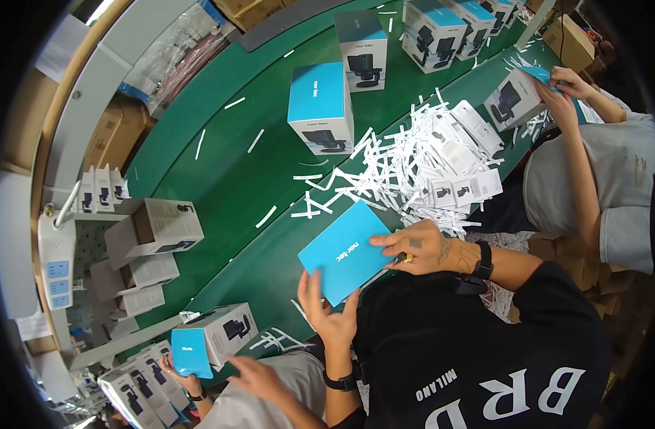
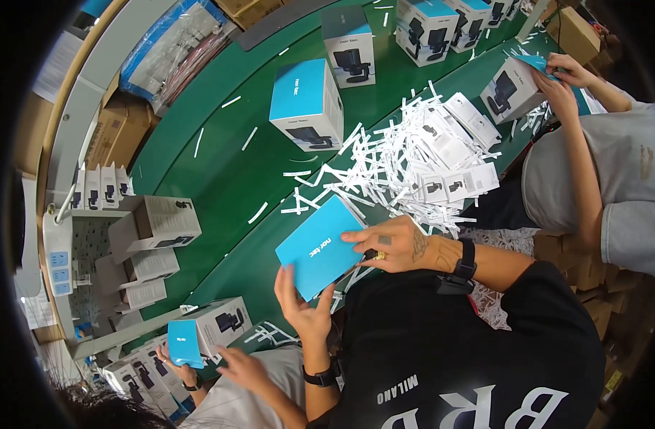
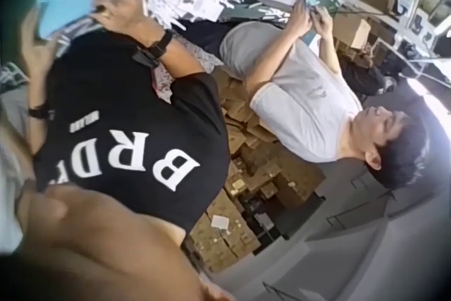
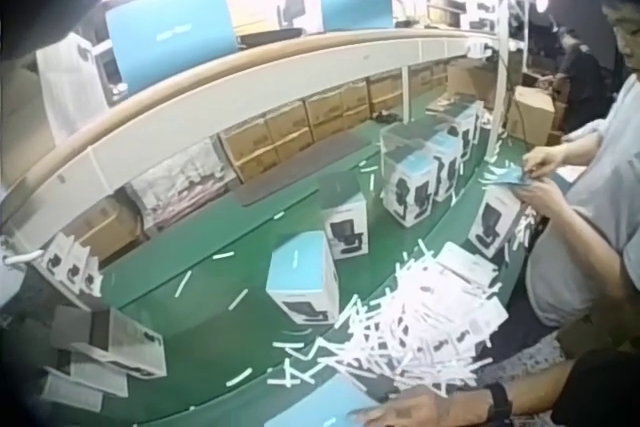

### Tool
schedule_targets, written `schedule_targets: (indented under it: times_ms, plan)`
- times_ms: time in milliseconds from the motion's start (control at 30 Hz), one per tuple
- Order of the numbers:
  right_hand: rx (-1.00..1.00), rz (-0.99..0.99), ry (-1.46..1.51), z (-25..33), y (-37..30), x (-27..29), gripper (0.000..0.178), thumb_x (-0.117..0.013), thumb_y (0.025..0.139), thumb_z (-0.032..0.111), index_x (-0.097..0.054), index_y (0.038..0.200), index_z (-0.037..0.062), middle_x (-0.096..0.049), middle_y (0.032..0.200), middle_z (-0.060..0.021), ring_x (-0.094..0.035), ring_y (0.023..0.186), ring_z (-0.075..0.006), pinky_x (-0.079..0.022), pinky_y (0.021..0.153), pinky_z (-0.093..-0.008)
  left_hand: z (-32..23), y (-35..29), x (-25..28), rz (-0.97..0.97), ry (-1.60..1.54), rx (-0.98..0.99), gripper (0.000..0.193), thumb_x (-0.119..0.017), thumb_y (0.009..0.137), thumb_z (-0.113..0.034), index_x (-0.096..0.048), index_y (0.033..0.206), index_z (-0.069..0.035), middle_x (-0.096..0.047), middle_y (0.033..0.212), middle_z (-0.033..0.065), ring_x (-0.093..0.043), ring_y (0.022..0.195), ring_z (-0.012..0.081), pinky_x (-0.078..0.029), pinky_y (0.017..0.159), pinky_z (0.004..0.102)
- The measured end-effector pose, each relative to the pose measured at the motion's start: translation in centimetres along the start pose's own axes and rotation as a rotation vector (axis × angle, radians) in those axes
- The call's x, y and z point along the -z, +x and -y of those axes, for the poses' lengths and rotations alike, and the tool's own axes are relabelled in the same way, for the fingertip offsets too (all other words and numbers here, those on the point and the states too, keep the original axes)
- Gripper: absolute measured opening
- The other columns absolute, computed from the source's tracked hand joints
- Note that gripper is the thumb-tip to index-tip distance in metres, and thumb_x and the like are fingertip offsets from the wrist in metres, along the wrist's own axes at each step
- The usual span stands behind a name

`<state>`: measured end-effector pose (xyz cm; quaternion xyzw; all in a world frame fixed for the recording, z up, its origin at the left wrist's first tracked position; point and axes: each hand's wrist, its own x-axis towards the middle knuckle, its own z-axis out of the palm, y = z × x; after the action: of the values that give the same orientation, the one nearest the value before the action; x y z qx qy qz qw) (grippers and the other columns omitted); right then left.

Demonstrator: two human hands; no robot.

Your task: The person packs boxes by inserting a manual and a blue box into a white box, then uses a utility knife to cut a strip of tape and applies it to the white box. The person repeats these actions for several boxes before moving to a pile of boxes on the floor.

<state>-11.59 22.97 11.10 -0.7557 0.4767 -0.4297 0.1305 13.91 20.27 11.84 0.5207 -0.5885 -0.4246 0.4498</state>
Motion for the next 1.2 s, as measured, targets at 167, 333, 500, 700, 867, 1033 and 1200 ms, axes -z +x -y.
schedule_targets:
  times_ms: [167, 333, 500, 700, 867, 1033, 1200]
  plan:
    - [0.025, 0.013, 0.055, 0.2, -0.3, -0.3, 0.03, -0.087, 0.073, 0.016, -0.067, 0.094, 0.0081, -0.07, 0.126, -0.0087, -0.07, 0.065, -0.0147, -0.055, 0.052, -0.0248, 0.8, -0.2, 1.8, 0.317, 0.179, -0.151, 0.064, -0.077, 0.079, 0.0, -0.055, 0.139, -0.004, -0.028, 0.159, 0.0207, -0.037, 0.142, 0.0426, -0.037, 0.109, 0.0572]
    - [0.101, -0.028, -0.035, -0.1, -0.8, -0.8, 0.026, -0.085, 0.075, 0.01, -0.068, 0.094, 0.0073, -0.071, 0.122, -0.0121, -0.068, 0.059, -0.0139, -0.053, 0.048, -0.026, 1.1, -1.7, 1.1, 0.346, 0.95, -0.47, 0.069, -0.067, 0.086, -0.01, -0.04, 0.149, 0.001, -0.02, 0.163, 0.0268, -0.024, 0.149, 0.0465, -0.015, 0.114, 0.0717]
    - [0.227, 0.023, -0.12, -1.3, -1.6, -1.4, 0.019, -0.082, 0.077, 0.007, -0.07, 0.092, 0.0073, -0.072, 0.121, -0.0116, -0.063, 0.054, -0.0118, -0.048, 0.044, -0.0254, 2.4, -1.4, 1.3, 0.444, 1.069, -0.531, 0.065, -0.068, 0.088, -0.023, -0.046, 0.145, -0.001, -0.031, 0.159, 0.0249, -0.032, 0.144, 0.048, -0.011, 0.109, 0.079]
    - [0.18, -0.042, -0.025, -1.7, -2.1, -1.9, 0.015, -0.081, 0.078, 0.005, -0.072, 0.089, 0.0073, -0.073, 0.118, -0.0101, -0.055, 0.048, -0.0096, -0.041, 0.042, -0.0238, -0.7, 1.0, 0.0, 0.598, 1.123, -0.62, 0.067, -0.071, 0.087, -0.036, -0.048, 0.148, -0.02, -0.036, 0.155, 0.0235, -0.034, 0.142, 0.0455, -0.02, 0.11, 0.0751]
    - [0.161, -0.049, 0.023, -2.8, -1.5, -1.4, 0.02, -0.08, 0.079, 0.008, -0.072, 0.097, 0.0085, -0.074, 0.117, -0.0057, -0.061, 0.052, -0.0117, -0.046, 0.046, -0.025, -3.2, 7.8, -3.4, 0.66, 0.975, -0.547, 0.073, -0.075, 0.08, -0.049, -0.05, 0.147, -0.033, -0.038, 0.148, 0.0283, -0.036, 0.137, 0.0503, -0.025, 0.109, 0.0703]
    - [0.128, -0.144, 0.064, -2.7, -1.3, -1.9, 0.019, -0.08, 0.079, 0.007, -0.073, 0.096, 0.0083, -0.075, 0.113, -0.0056, -0.064, 0.056, -0.013, -0.048, 0.047, -0.0252, -2.8, 7.6, -3.2, 0.582, 1.002, -0.666, 0.078, -0.078, 0.076, -0.048, -0.05, 0.147, -0.03, -0.041, 0.142, 0.031, -0.037, 0.132, 0.0535, -0.03, 0.108, 0.0654]
    - [0.081, -0.05, 0.239, -4.5, -0.4, -0.1, 0.016, -0.078, 0.081, 0.003, -0.07, 0.095, 0.0074, -0.075, 0.111, -0.0098, -0.068, 0.063, -0.0151, -0.05, 0.053, -0.0265, -4.0, 12.0, -2.7, 0.715, 0.854, -0.644, 0.088, -0.088, 0.06, -0.045, -0.06, 0.14, -0.025, -0.046, 0.134, 0.0279, -0.046, 0.121, 0.0473, -0.038, 0.103, 0.0582]
